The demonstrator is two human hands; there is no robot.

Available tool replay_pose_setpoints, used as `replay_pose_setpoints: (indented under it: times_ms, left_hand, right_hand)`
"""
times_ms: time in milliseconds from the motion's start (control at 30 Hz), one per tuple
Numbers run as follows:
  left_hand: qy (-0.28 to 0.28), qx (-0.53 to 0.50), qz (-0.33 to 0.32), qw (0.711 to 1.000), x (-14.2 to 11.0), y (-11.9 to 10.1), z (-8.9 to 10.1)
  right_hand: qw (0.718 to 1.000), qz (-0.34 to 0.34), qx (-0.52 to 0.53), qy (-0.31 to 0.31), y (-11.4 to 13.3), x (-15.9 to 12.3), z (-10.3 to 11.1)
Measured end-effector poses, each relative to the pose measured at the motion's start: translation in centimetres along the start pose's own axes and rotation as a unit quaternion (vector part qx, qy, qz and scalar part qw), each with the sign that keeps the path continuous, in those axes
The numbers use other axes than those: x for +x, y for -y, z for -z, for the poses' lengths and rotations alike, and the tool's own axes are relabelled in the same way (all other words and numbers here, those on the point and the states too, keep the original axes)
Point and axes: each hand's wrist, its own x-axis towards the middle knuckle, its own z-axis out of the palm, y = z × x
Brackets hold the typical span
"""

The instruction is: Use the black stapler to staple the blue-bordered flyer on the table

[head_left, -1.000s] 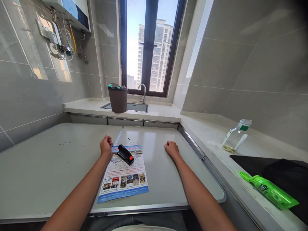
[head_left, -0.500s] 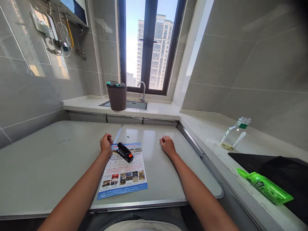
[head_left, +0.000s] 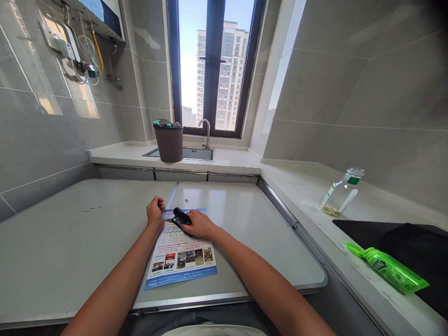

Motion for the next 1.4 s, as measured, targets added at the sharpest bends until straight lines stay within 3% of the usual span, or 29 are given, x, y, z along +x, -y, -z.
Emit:
replay_pose_setpoints:
  times_ms: [233,367,433,500,567,633,800,933,1133,1400]
  left_hand:
    - [0.051,0.045,-0.003,0.998,-0.7,-0.1,-0.3]
    - [0.149,0.106,0.002,0.983,-1.9,-0.4,-1.0]
    - [0.224,0.159,-0.01,0.961,-2.9,-0.7,-1.5]
    - [0.336,0.254,-0.06,0.905,-4.4,-0.9,-2.1]
    - [0.439,0.362,-0.126,0.813,-6.0,-1.0,-2.6]
    - [0.48,0.428,-0.158,0.749,-7.6,-1.0,-3.2]
    - [0.506,0.473,-0.23,0.683,-9.4,-0.8,-3.8]
    - [0.515,0.481,-0.224,0.673,-8.9,-0.5,-3.5]
    - [0.492,0.478,-0.242,0.687,-8.3,0.1,-3.3]
    - [0.535,0.43,-0.23,0.69,-8.0,0.2,-3.4]
  right_hand:
    - [0.999,-0.04,-0.013,-0.031,-4.0,-4.8,3.2]
    - [0.998,-0.053,-0.002,-0.041,-5.8,-7.6,5.0]
    - [0.997,-0.046,0.016,-0.057,-6.4,-8.3,5.5]
    - [0.996,-0.032,0.036,-0.08,-6.7,-8.7,5.8]
    - [0.993,-0.022,0.052,-0.1,-6.8,-8.8,5.8]
    - [0.993,-0.019,0.059,-0.099,-6.9,-8.8,5.8]
    - [0.992,-0.037,0.048,-0.112,-7.3,-8.8,5.8]
    - [0.988,-0.046,0.062,-0.131,-8.1,-8.5,5.6]
    - [0.986,-0.041,0.094,-0.133,-8.9,-8.0,4.9]
    - [0.986,-0.059,0.11,-0.111,-8.6,-7.9,4.9]
